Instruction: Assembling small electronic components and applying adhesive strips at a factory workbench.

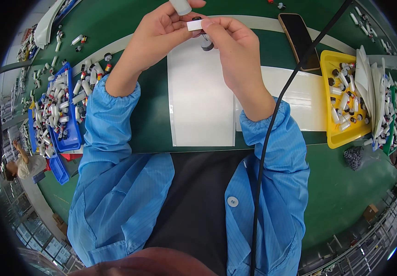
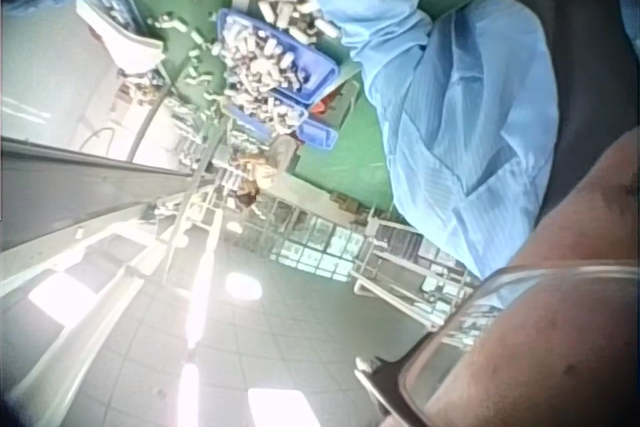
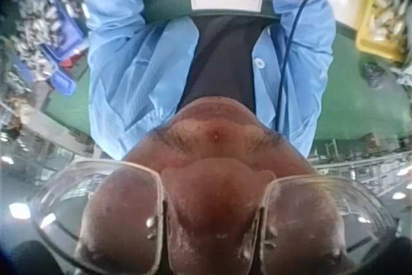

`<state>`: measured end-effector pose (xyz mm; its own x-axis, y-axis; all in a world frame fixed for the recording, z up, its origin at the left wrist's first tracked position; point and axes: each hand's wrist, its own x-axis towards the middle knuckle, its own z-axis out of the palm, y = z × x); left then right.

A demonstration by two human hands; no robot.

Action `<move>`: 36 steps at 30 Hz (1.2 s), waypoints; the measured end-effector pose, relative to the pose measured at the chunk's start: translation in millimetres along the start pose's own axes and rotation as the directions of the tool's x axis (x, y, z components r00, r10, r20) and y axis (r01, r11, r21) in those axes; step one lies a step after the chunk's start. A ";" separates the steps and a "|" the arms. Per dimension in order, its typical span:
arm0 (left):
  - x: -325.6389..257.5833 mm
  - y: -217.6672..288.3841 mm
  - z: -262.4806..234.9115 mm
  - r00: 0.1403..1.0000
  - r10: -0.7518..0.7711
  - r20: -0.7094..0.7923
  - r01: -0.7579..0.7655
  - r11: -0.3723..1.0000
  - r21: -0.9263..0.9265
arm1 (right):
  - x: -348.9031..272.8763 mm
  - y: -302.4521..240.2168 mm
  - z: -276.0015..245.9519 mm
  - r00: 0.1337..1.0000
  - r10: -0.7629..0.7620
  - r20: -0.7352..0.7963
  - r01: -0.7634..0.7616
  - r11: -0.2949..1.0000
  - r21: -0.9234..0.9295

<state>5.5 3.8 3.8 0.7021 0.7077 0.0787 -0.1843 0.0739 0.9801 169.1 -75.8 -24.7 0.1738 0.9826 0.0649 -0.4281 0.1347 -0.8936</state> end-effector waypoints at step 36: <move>-16.3 53.9 -27.7 0.936 0.124 -0.329 -0.025 0.956 0.291 | 27.8 -14.4 -61.2 0.994 -0.102 -0.033 0.089 0.957 -0.277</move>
<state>-34.9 15.7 50.2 0.4083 0.9027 0.1353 0.0065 -0.1511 0.9885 234.3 -58.2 -37.2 0.2460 0.9590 0.1408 -0.1487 0.1809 -0.9722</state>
